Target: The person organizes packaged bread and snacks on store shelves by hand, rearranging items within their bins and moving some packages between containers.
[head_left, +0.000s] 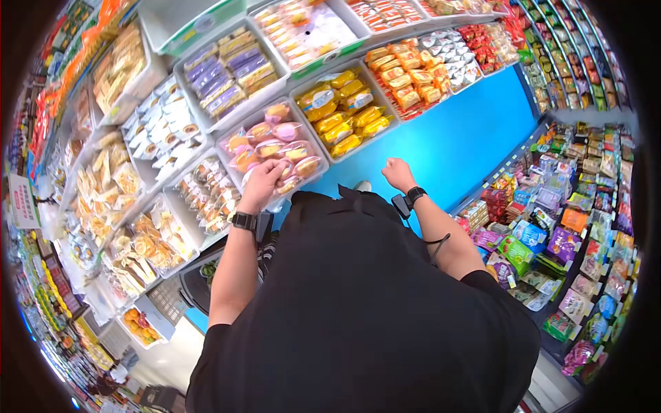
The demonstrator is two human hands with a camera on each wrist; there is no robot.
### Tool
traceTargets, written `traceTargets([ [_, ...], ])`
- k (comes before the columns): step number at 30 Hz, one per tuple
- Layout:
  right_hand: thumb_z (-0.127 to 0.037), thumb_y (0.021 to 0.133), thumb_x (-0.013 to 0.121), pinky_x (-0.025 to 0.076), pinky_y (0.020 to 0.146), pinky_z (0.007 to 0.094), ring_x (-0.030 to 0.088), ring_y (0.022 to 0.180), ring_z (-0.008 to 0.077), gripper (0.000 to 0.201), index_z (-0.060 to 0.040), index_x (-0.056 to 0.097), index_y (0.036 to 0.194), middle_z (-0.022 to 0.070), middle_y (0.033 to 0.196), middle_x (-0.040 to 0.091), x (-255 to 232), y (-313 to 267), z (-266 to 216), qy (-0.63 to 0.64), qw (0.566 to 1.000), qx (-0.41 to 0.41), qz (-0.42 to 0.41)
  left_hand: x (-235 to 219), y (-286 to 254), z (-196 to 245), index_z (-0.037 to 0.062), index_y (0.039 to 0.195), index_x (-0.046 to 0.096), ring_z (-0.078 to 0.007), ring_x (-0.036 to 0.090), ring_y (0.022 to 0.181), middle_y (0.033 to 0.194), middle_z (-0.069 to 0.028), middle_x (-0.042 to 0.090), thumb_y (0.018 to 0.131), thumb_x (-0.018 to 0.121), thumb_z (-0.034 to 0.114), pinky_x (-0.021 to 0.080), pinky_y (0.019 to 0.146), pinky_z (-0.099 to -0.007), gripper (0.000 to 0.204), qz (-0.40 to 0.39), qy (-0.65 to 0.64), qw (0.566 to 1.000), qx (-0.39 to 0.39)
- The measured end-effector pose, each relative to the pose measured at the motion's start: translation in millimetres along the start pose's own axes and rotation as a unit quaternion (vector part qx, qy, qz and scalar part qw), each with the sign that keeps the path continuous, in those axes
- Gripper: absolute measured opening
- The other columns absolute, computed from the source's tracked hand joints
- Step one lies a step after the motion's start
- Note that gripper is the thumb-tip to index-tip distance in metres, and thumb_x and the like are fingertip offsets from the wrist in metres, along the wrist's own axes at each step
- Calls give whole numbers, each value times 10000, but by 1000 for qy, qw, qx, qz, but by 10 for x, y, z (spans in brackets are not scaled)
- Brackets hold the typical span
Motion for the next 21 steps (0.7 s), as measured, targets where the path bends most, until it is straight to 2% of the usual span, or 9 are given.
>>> traceTargets([
  [2, -175, 847, 663, 512, 718, 542, 607, 750, 472, 225, 16, 554, 796, 258, 789, 634, -179, -15, 148, 9, 999, -32, 0, 269, -45, -81, 102, 1024, 700, -84, 378, 559, 682, 80, 422, 1148, 602, 353, 391, 571, -290, 297, 23, -158, 986, -50],
  [5, -219, 883, 661, 521, 782, 586, 630, 856, 525, 262, 25, 573, 852, 293, 882, 655, -491, -122, 612, 38, 999, -29, 14, 774, 19, -113, 139, 909, 620, -92, 379, 545, 669, 68, 418, 1165, 557, 422, 395, 577, -302, 386, 36, -226, 972, -58],
  [6, -219, 883, 661, 521, 782, 586, 630, 856, 525, 262, 25, 573, 852, 293, 882, 655, -575, -166, 825, 50, 998, -23, 22, 1012, 33, -90, 173, 815, 507, -104, 366, 531, 650, 62, 373, 1167, 528, 497, 403, 584, -321, 479, 40, -223, 972, -62],
  [9, -216, 883, 667, 533, 800, 585, 646, 889, 529, 244, 20, 606, 881, 294, 912, 677, -572, -324, 1907, 58, 997, 60, 3, 1802, 125, -34, 178, 795, 481, -102, 362, 541, 660, 56, 380, 1179, 488, 505, 384, 592, -324, 505, -24, -223, 970, -91],
  [13, -233, 872, 685, 565, 849, 574, 680, 984, 529, 264, 18, 686, 954, 295, 1020, 734, -478, -821, 3422, 56, 978, 202, -4, 2677, 386, -88, 183, 792, 467, -104, 348, 540, 670, 60, 362, 1179, 479, 519, 398, 605, -329, 513, -35, -172, 980, -98],
  [15, -246, 858, 702, 564, 822, 557, 699, 941, 505, 277, 21, 690, 930, 285, 983, 745, -323, -1110, 4285, 114, 963, 240, 43, 3025, 515, -87, 179, 825, 493, -100, 351, 540, 670, 65, 364, 1169, 520, 501, 406, 615, -327, 472, -39, -159, 981, -100],
  [17, -172, 847, 722, 527, 688, 488, 666, 722, 349, 234, 24, 601, 810, 181, 743, 667, -525, -1470, 4574, 142, 949, 265, 96, 3348, 617, -60, 171, 875, 529, -98, 352, 540, 678, 69, 372, 1152, 572, 471, 407, 623, -321, 411, -33, -101, 987, -117],
  [19, -177, 846, 729, 530, 689, 484, 662, 705, 344, 234, 13, 602, 799, 175, 727, 663, -536, -1754, 4953, 206, 924, 308, 98, 3572, 810, -30, 159, 923, 565, -95, 361, 559, 690, 75, 379, 1131, 618, 452, 406, 629, -312, 364, -52, -97, 987, -117],
  [21, -170, 853, 724, 528, 641, 461, 648, 641, 307, 218, 0, 599, 798, 152, 684, 646, -482, -1950, 5249, 137, 940, 278, 143, 3793, 966, 137, 149, 932, 579, -94, 377, 586, 699, 75, 390, 1121, 640, 440, 401, 625, -303, 353, -81, -31, 992, -95],
])
Point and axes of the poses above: each hand's wrist, its own y-axis towards the middle knuckle, its own x-axis out of the palm, z = x × y, the point moved 6 cm from there along y, towards the middle knuckle
